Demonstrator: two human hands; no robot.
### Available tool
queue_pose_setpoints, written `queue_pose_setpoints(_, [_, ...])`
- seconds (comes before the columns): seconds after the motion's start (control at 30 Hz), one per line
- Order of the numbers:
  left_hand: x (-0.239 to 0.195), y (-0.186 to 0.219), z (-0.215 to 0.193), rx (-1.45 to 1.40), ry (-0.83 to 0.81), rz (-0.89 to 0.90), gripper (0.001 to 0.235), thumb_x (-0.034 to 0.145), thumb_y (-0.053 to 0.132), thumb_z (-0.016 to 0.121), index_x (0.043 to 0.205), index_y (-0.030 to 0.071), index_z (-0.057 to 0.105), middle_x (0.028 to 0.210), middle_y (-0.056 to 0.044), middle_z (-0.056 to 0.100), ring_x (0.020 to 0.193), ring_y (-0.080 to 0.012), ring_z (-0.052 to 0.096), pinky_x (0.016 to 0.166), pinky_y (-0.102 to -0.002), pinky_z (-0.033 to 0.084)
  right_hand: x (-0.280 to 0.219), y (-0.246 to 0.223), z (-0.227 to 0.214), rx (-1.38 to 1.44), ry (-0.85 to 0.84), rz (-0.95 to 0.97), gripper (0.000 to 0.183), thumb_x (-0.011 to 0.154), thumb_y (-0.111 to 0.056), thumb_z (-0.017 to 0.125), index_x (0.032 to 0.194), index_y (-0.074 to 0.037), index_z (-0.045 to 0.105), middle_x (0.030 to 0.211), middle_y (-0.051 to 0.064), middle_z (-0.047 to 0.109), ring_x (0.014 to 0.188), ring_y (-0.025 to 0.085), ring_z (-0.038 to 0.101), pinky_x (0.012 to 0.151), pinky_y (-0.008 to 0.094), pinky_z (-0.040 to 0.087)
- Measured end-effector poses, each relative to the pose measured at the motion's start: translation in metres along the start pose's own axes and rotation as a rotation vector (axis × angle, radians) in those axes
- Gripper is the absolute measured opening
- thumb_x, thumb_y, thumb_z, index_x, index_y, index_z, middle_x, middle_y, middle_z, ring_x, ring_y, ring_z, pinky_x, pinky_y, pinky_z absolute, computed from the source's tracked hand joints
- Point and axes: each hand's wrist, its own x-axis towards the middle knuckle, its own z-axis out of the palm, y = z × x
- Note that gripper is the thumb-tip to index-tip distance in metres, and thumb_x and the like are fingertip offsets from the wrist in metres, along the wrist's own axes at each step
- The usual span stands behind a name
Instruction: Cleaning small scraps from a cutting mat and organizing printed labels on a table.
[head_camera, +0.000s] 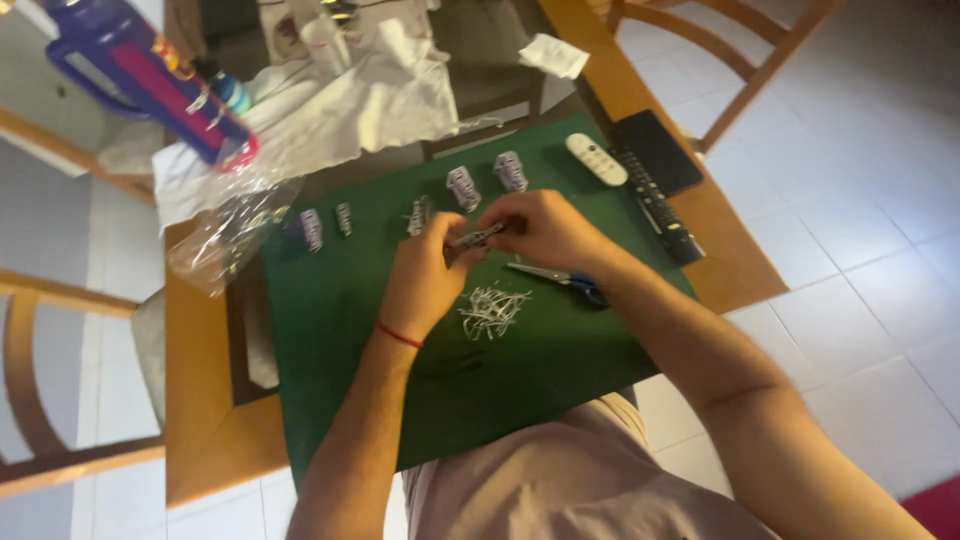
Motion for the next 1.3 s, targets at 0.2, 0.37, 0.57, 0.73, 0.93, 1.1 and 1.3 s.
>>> queue_pose_setpoints(0.2, [-0.024,-0.017,0.065,-0.937,0.325,-0.191,0.013,0.107,0.01,0.078,0.116,0.003,0.072,0.098,-0.01,0.081,0.078,-0.0197,0.081,0.073,-0.034,0.072,-0.006,-0.01,0.042,0.704,0.174,0.122,0.049,0.101,-0.015,0.083,0.149,-0.007,0.074,0.124,0.004,0.076,0.086,0.002,0.062,0.079,0.021,0.056])
queue_pose_setpoints(0.37, [-0.023,-0.022,0.088,-0.865,0.329,-0.086,0.015,0.108,0.013,0.082,0.116,0.004,0.074,0.102,-0.013,0.083,0.086,-0.0224,0.083,0.074,-0.038,0.071,-0.009,-0.002,0.066,1.063,0.245,0.28,0.031,0.114,-0.017,0.069,0.131,0.009,0.074,0.097,0.026,0.074,0.075,0.033,0.076,0.057,0.044,0.063])
queue_pose_setpoints(0.57, [0.044,-0.131,0.016,0.09,0.199,0.114,0.046,0.088,0.042,0.095,0.125,0.022,0.077,0.105,-0.003,0.08,0.107,-0.0311,0.079,0.1,-0.047,0.057,0.012,0.013,0.042,0.924,0.181,0.374,0.033,0.115,-0.015,0.069,0.136,0.01,0.073,0.113,0.02,0.079,0.101,0.034,0.084,0.074,0.049,0.074])
queue_pose_setpoints(0.73, [0.12,-0.169,-0.023,0.592,-0.168,0.205,0.105,0.067,0.069,0.101,0.161,0.037,0.064,0.146,-0.002,0.066,0.138,-0.0388,0.061,0.11,-0.058,0.057,0.017,0.04,0.048,0.909,0.111,0.46,0.03,0.114,-0.017,0.069,0.133,0.005,0.073,0.095,0.024,0.08,0.083,0.039,0.086,0.056,0.046,0.072])
queue_pose_setpoints(0.93, [0.15,-0.152,-0.029,0.64,-0.428,0.101,0.111,0.05,0.071,0.109,0.148,0.037,0.07,0.144,-0.004,0.066,0.141,-0.0377,0.061,0.118,-0.059,0.05,0.011,0.054,0.056,1.029,-0.002,0.481,0.031,0.104,0.003,0.067,0.133,0.01,0.065,0.101,0.032,0.08,0.092,0.045,0.086,0.062,0.052,0.074])
queue_pose_setpoints(1.1, [0.151,-0.141,-0.034,0.539,-0.497,0.016,0.087,0.054,0.056,0.115,0.125,0.028,0.072,0.132,-0.005,0.066,0.136,-0.0362,0.062,0.112,-0.056,0.056,0.009,0.065,0.063,1.092,-0.012,0.483,0.041,0.101,0.008,0.063,0.143,0.013,0.064,0.113,0.035,0.081,0.105,0.045,0.085,0.086,0.053,0.075])
queue_pose_setpoints(1.3, [0.12,-0.136,-0.027,0.081,-0.329,-0.002,0.08,0.071,0.03,0.111,0.135,0.016,0.066,0.097,-0.004,0.082,0.1,-0.0268,0.081,0.092,-0.045,0.064,0.01,0.058,0.061,1.075,0.038,0.479,0.041,0.102,0.008,0.065,0.143,0.012,0.066,0.12,0.032,0.082,0.109,0.042,0.085,0.086,0.051,0.075])
